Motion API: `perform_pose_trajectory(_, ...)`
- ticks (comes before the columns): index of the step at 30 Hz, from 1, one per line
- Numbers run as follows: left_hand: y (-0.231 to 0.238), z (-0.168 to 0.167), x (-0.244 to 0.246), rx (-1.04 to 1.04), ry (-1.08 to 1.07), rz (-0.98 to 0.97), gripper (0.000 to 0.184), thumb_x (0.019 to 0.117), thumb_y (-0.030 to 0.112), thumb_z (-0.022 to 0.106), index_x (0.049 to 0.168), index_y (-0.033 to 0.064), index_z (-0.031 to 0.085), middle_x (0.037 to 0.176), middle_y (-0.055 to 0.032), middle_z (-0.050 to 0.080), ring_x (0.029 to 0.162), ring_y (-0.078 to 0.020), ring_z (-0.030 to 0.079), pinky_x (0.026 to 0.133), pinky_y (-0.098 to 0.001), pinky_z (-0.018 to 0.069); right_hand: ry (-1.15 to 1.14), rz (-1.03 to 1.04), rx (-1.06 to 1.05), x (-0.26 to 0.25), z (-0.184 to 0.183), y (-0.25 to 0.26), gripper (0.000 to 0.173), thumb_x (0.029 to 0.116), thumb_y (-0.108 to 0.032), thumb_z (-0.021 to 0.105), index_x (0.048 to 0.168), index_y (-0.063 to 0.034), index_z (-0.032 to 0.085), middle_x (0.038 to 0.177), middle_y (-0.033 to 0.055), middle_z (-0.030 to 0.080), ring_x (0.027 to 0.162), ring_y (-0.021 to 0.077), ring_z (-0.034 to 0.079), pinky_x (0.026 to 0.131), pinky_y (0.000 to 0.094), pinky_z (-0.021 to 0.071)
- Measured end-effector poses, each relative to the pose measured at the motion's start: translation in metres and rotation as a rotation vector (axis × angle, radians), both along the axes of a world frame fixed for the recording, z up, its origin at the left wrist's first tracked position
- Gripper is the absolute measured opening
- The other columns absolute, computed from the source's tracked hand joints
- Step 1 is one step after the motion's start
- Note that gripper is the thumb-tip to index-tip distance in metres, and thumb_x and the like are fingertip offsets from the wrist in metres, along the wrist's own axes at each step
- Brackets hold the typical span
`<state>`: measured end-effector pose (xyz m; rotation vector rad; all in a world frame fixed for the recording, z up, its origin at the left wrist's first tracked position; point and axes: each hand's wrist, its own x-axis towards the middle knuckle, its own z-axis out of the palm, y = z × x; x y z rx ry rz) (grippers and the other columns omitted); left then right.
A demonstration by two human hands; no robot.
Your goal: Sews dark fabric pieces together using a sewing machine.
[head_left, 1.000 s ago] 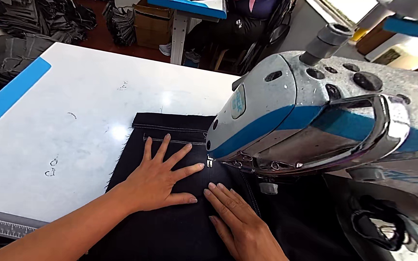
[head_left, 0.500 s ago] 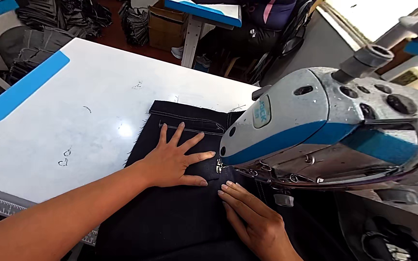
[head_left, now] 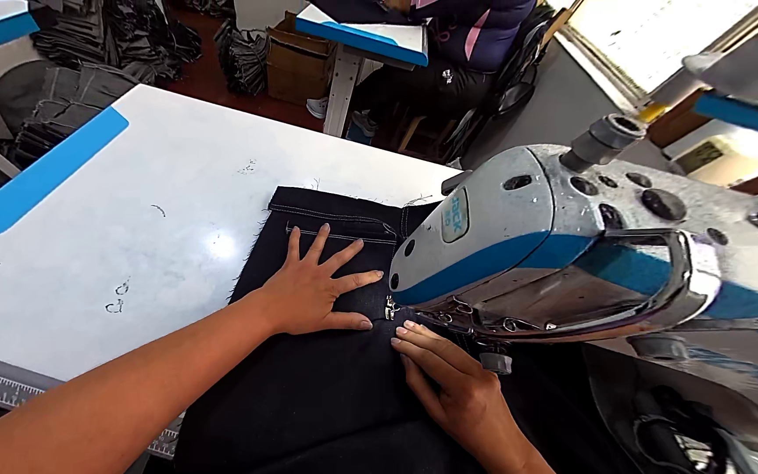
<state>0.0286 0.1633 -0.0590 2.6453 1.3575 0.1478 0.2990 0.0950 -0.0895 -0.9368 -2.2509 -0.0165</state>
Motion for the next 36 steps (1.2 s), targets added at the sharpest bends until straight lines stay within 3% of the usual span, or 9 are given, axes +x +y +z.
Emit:
perform_pose_trajectory(3, 0.001, -0.001, 0.001, 0.043, -0.021, 0.014, 0.074, 0.0911, 0.083, 0.03, 0.155, 0.0474, 0.038, 0.171, -0.0071, 0.019, 0.154, -0.0531, 0.006, 0.108, -0.0844, 0.0006, 0.016, 0.002, 0.007, 0.0, -0.002, 0.003, 0.025, 0.0992, -0.015, 0.056, 0.105, -0.0097, 0.08, 0.11, 0.0067, 0.078, 0.112, 0.0165, 0.072, 0.096, 0.0265, 0.0564)
perform_pose_trajectory(7, 0.001, -0.001, 0.0, 0.041, -0.014, 0.014, 0.074, 0.0904, 0.084, 0.03, 0.155, 0.0494, 0.037, 0.171, -0.0074, 0.02, 0.154, -0.0526, 0.007, 0.108, -0.0845, 0.0023, 0.057, 0.021, -0.006, 0.0, -0.003, 0.006, 0.023, 0.0997, -0.015, 0.057, 0.104, -0.009, 0.079, 0.109, 0.0069, 0.078, 0.112, 0.0166, 0.072, 0.099, 0.026, 0.0554)
perform_pose_trajectory(11, 0.001, -0.002, 0.0, 0.062, -0.014, 0.01, 0.075, 0.0898, 0.085, 0.03, 0.155, 0.0484, 0.039, 0.171, -0.0072, 0.022, 0.154, -0.0527, 0.008, 0.107, -0.085, 0.0032, 0.172, 0.015, -0.045, 0.004, 0.001, 0.007, 0.027, 0.102, -0.021, 0.056, 0.091, -0.007, 0.077, 0.097, 0.0076, 0.079, 0.104, 0.0136, 0.074, 0.094, 0.0232, 0.0565)
perform_pose_trajectory(15, 0.0, -0.004, 0.0, 0.091, -0.049, 0.002, 0.073, 0.0906, 0.083, 0.033, 0.153, 0.0471, 0.042, 0.169, -0.0076, 0.027, 0.153, -0.0534, 0.011, 0.106, -0.0862, 0.0041, 0.307, -0.038, -0.136, 0.01, 0.004, 0.007, 0.054, 0.1116, -0.036, 0.034, 0.086, -0.0062, 0.072, 0.09, 0.006, 0.078, 0.097, 0.0074, 0.074, 0.087, 0.0225, 0.0573)
perform_pose_trajectory(17, 0.0, -0.004, 0.0, 0.094, -0.052, 0.004, 0.073, 0.0908, 0.083, 0.032, 0.154, 0.0477, 0.041, 0.169, -0.0072, 0.028, 0.153, -0.053, 0.011, 0.106, -0.0864, 0.0042, 0.393, -0.082, -0.197, 0.012, 0.004, 0.009, 0.058, 0.1106, -0.034, 0.03, 0.085, -0.006, 0.073, 0.089, 0.0037, 0.079, 0.094, 0.0046, 0.074, 0.086, 0.023, 0.0578)
perform_pose_trajectory(23, 0.001, -0.006, 0.0, 0.118, -0.048, 0.004, 0.075, 0.0904, 0.084, 0.03, 0.154, 0.0463, 0.042, 0.167, -0.0079, 0.031, 0.153, -0.0524, 0.013, 0.106, -0.0862, 0.006, 0.565, -0.093, -0.359, 0.014, 0.001, 0.011, 0.051, 0.1086, -0.043, 0.038, 0.089, -0.0105, 0.072, 0.088, -0.0012, 0.078, 0.09, 0.0074, 0.075, 0.083, 0.0261, 0.0621)
perform_pose_trajectory(32, 0.001, -0.008, -0.001, 0.158, -0.066, -0.008, 0.074, 0.0918, 0.083, 0.028, 0.153, 0.0439, 0.045, 0.166, -0.008, 0.034, 0.153, -0.0519, 0.015, 0.105, -0.0865, 0.0077, 0.536, 0.05, -0.401, 0.019, -0.001, 0.017, 0.06, 0.1085, -0.054, 0.03, 0.091, -0.0129, 0.069, 0.088, -0.0003, 0.077, 0.094, 0.0053, 0.073, 0.09, 0.0265, 0.0584)
perform_pose_trajectory(34, 0.002, -0.005, -0.001, 0.114, -0.051, -0.013, 0.075, 0.0927, 0.082, 0.028, 0.155, 0.0429, 0.042, 0.167, -0.0087, 0.031, 0.153, -0.053, 0.011, 0.105, -0.0871, 0.0053, 0.46, 0.051, -0.336, 0.021, 0.002, 0.014, 0.061, 0.1108, -0.048, 0.029, 0.088, -0.008, 0.069, 0.087, 0.0043, 0.077, 0.093, 0.0085, 0.074, 0.089, 0.0283, 0.0596)
perform_pose_trajectory(36, 0.005, 0.0, -0.004, 0.006, -0.031, -0.032, 0.075, 0.0938, 0.08, 0.03, 0.158, 0.0423, 0.037, 0.17, -0.0087, 0.023, 0.154, -0.0534, 0.003, 0.104, -0.0871, -0.0001, 0.276, -0.056, -0.171, 0.024, 0.014, -0.001, 0.051, 0.1109, -0.037, 0.038, 0.088, -0.0053, 0.071, 0.088, 0.0062, 0.077, 0.091, 0.009, 0.074, 0.085, 0.0245, 0.0591)
